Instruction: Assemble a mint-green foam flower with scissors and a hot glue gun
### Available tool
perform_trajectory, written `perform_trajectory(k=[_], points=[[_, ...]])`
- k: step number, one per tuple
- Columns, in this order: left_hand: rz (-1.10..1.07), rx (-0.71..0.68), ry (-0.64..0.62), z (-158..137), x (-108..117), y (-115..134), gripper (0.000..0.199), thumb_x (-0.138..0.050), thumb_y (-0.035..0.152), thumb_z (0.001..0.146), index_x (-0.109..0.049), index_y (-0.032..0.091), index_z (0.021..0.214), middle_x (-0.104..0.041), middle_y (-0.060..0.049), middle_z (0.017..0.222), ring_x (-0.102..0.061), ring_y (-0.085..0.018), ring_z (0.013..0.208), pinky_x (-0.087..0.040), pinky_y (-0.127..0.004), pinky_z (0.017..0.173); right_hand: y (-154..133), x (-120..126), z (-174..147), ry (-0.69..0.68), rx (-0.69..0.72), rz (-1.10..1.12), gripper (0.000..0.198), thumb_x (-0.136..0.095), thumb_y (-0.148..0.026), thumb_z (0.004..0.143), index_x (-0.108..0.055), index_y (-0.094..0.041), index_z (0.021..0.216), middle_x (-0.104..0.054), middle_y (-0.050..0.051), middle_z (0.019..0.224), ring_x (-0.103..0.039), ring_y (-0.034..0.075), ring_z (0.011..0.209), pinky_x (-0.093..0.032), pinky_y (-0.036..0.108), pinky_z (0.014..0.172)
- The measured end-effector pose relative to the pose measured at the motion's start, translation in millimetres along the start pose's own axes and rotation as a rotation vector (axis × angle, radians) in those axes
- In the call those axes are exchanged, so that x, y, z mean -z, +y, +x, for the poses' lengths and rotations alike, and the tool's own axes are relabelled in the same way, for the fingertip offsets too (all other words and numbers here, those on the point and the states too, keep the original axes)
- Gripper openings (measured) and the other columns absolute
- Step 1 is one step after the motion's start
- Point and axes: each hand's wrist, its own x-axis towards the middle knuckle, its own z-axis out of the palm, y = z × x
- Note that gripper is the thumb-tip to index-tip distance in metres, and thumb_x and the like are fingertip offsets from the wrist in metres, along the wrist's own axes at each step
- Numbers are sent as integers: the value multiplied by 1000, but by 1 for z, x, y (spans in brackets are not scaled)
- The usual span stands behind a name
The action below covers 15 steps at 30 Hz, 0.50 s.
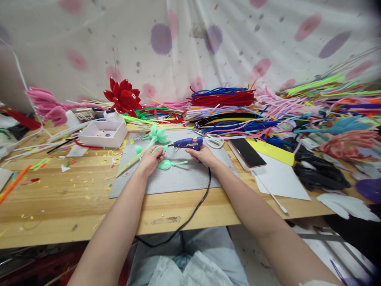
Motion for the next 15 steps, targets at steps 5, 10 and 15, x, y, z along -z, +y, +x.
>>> perform_trajectory(k=[5, 10, 15], points=[[3, 6, 10, 0, 0, 0, 23, -74, 19, 59, -58, 12, 75, -54, 2, 61, -50, -6, 56, -36, -16, 48, 1, 2, 0, 13, 1, 28, 41, -61, -55, 65, -46, -18, 55, -42, -5, 43, -36, 7, 39, -28, 24, 42], [4, -3, 4, -1, -1, 0, 22, -74, 18, 59, -59, 12, 74, -54, 2, 62, -50, -6, 57, -37, -16, 48, -1, -1, 0, -16, 2, 15, 42, -62, -55, 64, -45, -18, 53, -40, -5, 41, -35, 6, 39, -28, 23, 42], [0, 2, 5, -1, 0, 0, 24, -75, 19, 58, -59, 12, 74, -54, 2, 63, -50, -6, 57, -37, -16, 49, 4, 1, 3, 3, -18, -12, 42, -61, -56, 65, -46, -18, 55, -41, -5, 41, -36, 7, 38, -28, 24, 42]])
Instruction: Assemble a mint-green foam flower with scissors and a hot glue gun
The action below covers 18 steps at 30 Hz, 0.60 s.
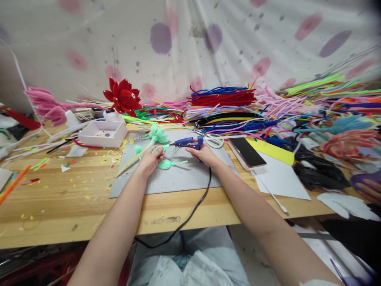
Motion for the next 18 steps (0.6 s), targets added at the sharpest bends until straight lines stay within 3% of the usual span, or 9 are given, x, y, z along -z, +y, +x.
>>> perform_trajectory(k=[18], points=[[1, -12, -20, 0, 0, 0, 22, -74, 19, 59, -59, 13, 74, -54, 2, 63, -50, -6, 57, -36, -17, 48, -7, 0, -5, -26, 28, 44, 41, -61, -55, 65, -47, -18, 55, -40, -6, 42, -34, 6, 40, -28, 23, 43]])
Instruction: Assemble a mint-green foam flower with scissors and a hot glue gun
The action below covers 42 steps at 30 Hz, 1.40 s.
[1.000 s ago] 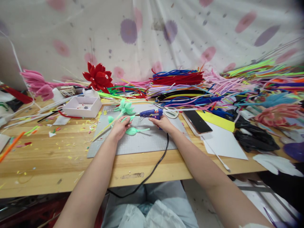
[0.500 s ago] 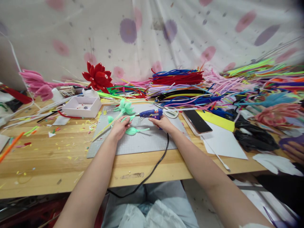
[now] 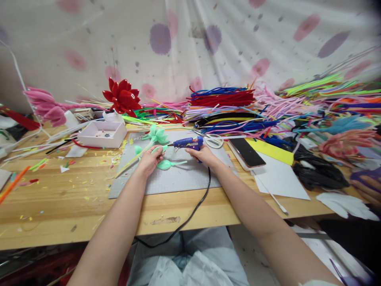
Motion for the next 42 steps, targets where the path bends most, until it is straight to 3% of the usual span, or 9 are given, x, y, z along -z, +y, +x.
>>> perform_trajectory(k=[42], points=[[-39, 22, -8, -1, 1, 2, 26, -76, 21, 58, -57, 13, 73, -53, 2, 66, -51, -6, 59, -37, -15, 47, 7, 0, 4, 55, -21, -33, 42, -62, -56, 64, -46, -19, 56, -40, -6, 43, -34, 7, 40, -28, 23, 43]])
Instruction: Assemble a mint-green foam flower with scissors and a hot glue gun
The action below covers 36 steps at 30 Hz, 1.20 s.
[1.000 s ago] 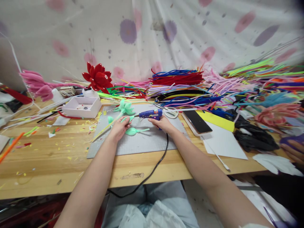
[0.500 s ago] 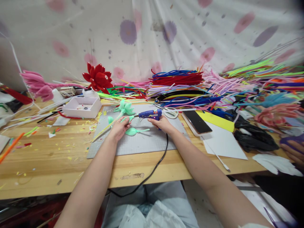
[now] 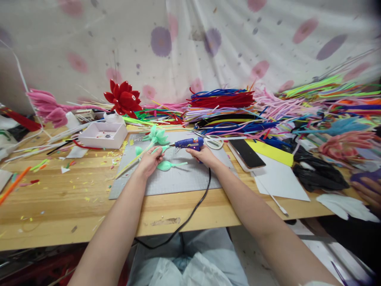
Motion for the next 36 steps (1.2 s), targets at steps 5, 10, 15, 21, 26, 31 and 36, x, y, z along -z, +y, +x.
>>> perform_trajectory(k=[5, 10, 15, 21, 26, 31, 36], points=[[4, -7, -1, 0, -1, 0, 24, -76, 21, 58, -58, 13, 72, -53, 2, 65, -50, -6, 59, -36, -15, 47, 0, -1, 0, -31, 25, 10, 43, -61, -57, 65, -45, -19, 54, -39, -6, 42, -33, 6, 40, -27, 23, 43], [-6, -2, -1, -1, 0, 1, 27, -77, 21, 56, -58, 13, 72, -53, 2, 66, -51, -6, 59, -37, -15, 47, -2, 1, -1, -19, 5, -3, 43, -61, -57, 64, -45, -18, 54, -39, -6, 42, -34, 6, 39, -27, 23, 43], [-7, 3, -12, 0, 1, 1, 27, -77, 21, 56, -57, 13, 72, -54, 2, 65, -50, -6, 59, -37, -16, 47, -5, 0, -3, -45, 12, 31, 43, -61, -57, 64, -45, -18, 55, -39, -6, 42, -34, 6, 39, -27, 23, 43], [5, 14, -33, 1, 2, 0, 27, -76, 23, 58, -57, 12, 75, -54, 1, 65, -50, -6, 58, -37, -15, 48, -5, 0, -3, -18, 4, 10, 42, -61, -56, 64, -44, -19, 53, -39, -7, 41, -34, 6, 39, -27, 23, 43], [-11, 7, -25, 0, 2, 1, 28, -77, 22, 57, -57, 12, 74, -54, 2, 65, -50, -6, 58, -37, -15, 48, -6, 0, -4, -59, 12, 40, 42, -62, -55, 64, -43, -19, 54, -39, -6, 41, -34, 6, 38, -27, 23, 42], [-11, 9, -16, 1, 2, 0, 26, -77, 22, 58, -58, 13, 73, -54, 2, 64, -51, -6, 58, -37, -15, 47, -5, 0, -3, -21, 9, 22, 42, -61, -56, 64, -44, -19, 54, -39, -6, 41, -34, 6, 38, -28, 23, 42], [-20, 4, -18, 1, 2, 0, 25, -77, 21, 58, -58, 13, 72, -54, 2, 64, -51, -6, 58, -37, -15, 47, -5, 0, -2, -39, 9, 26, 42, -62, -56, 63, -45, -18, 55, -39, -7, 42, -34, 6, 39, -27, 23, 43]])
